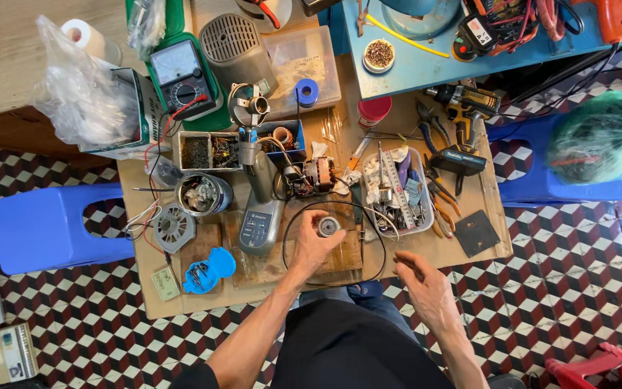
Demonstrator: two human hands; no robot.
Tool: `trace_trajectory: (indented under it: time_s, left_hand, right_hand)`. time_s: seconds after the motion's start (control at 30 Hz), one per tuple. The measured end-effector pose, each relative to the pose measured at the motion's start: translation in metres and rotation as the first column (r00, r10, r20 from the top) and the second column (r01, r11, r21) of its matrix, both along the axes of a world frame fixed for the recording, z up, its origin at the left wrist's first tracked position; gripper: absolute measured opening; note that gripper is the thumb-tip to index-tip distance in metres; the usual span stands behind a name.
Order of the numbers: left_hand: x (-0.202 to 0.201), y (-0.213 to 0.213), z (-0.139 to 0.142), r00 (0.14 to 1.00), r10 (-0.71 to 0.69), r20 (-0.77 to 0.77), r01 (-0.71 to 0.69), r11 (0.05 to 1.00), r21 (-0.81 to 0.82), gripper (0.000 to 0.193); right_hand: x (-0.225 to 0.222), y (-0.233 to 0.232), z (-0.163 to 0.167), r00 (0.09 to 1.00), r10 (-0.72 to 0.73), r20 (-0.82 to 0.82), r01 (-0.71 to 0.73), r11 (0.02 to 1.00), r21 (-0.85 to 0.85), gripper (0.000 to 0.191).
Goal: The person repairs a small electric motor at a cluttered workbench. They hold and turn the motor housing by hand, remove and reposition components, use a cordless drill on the assembly, pick up pliers, and handle wires and small parts while working through the disassembly and reassembly.
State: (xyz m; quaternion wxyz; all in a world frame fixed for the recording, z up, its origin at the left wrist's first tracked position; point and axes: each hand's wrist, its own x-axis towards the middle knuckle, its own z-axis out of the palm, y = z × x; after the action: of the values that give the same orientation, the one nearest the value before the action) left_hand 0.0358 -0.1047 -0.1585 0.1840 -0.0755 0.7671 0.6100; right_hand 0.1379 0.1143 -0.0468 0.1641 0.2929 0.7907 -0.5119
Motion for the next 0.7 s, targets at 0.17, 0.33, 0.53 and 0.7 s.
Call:
trace_trajectory:
  time_s: [0.17,0.33,0.53,0.7]
  left_hand:
    - [0.003,0.035,0.043,0.942,-0.017,0.335,-0.149,0.873,0.463,0.06]
    - [0.01,0.045,0.048,0.845,-0.004,0.535,-0.382,0.696,0.608,0.058]
    - [0.01,0.022,-0.017,0.81,0.28,0.515,-0.539,0.702,0.466,0.047]
    - [0.033,-0.031,-0.051,0.761,0.366,0.535,-0.583,0.748,0.317,0.043]
  right_hand:
    - [-0.035,-0.011,0.004,0.998,0.05,0.035,-0.049,0.998,-0.027,0.042]
    - [-0.045,-0.004,-0.003,0.977,0.212,0.003,-0.212,0.977,0.033,0.043]
    - [-0.033,0.027,-0.03,0.933,0.349,0.086,-0.358,0.927,0.117,0.043]
    - [-0.038,0.053,-0.081,0.898,0.409,0.164,-0.434,0.884,0.174,0.039]
